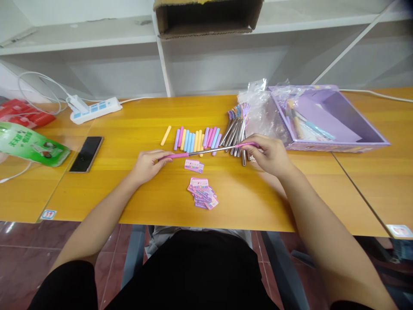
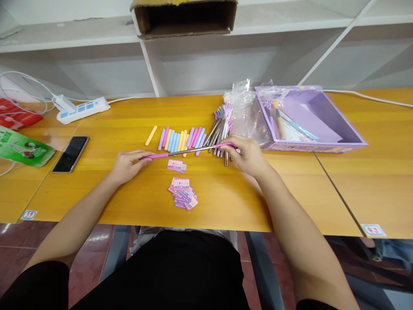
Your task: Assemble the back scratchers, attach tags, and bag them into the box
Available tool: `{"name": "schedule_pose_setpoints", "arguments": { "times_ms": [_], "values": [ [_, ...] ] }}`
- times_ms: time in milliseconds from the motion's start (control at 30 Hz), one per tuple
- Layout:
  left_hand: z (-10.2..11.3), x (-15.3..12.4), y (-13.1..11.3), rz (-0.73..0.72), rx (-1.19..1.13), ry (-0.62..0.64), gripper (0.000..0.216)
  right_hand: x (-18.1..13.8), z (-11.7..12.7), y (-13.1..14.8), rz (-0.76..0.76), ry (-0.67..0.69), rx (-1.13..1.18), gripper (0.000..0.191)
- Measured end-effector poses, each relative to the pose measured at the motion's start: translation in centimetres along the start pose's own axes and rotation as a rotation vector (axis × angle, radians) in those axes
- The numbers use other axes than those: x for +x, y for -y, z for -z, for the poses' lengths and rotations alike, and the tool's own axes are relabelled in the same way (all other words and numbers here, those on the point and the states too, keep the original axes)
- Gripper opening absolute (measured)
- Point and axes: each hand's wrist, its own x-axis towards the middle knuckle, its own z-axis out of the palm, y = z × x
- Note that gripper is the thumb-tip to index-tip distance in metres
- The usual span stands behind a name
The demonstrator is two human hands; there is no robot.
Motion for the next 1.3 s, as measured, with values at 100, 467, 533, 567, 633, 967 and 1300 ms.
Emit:
{"name": "schedule_pose_setpoints", "arguments": {
  "times_ms": [100, 467, 533, 567, 633, 967, 1300],
  "values": [
    [-0.1, 0.0, 0.0, -0.033, 0.048, -0.015, 0.032, 0.0, -0.1, -0.1, 0.015, 0.008, 0.002, 0.026],
    [-0.2, -0.3, 0.2, -0.139, 0.185, 0.011, 0.038, 0.0, -0.5, -0.2, 0.112, 0.022, 0.032, 0.018],
    [-0.3, -0.3, 0.3, -0.149, 0.18, 0.007, 0.037, 0.0, -0.6, -0.2, 0.114, 0.024, 0.032, 0.017],
    [-0.4, -0.3, 0.3, -0.157, 0.179, 0.0, 0.037, -0.1, -0.7, -0.2, 0.112, 0.025, 0.032, 0.017],
    [-0.4, -0.3, 0.3, -0.178, 0.178, -0.015, 0.035, -0.1, -0.8, -0.2, 0.101, 0.032, 0.032, 0.017],
    [-0.6, -0.1, 0.0, -0.248, 0.181, 0.012, 0.031, -0.2, -1.6, 0.2, 0.106, 0.068, 0.002, 0.018],
    [-1.0, -0.3, -0.1, -0.243, 0.175, 0.036, 0.031, -0.4, -1.9, 0.3, 0.095, 0.087, -0.006, 0.019]
  ]
}}
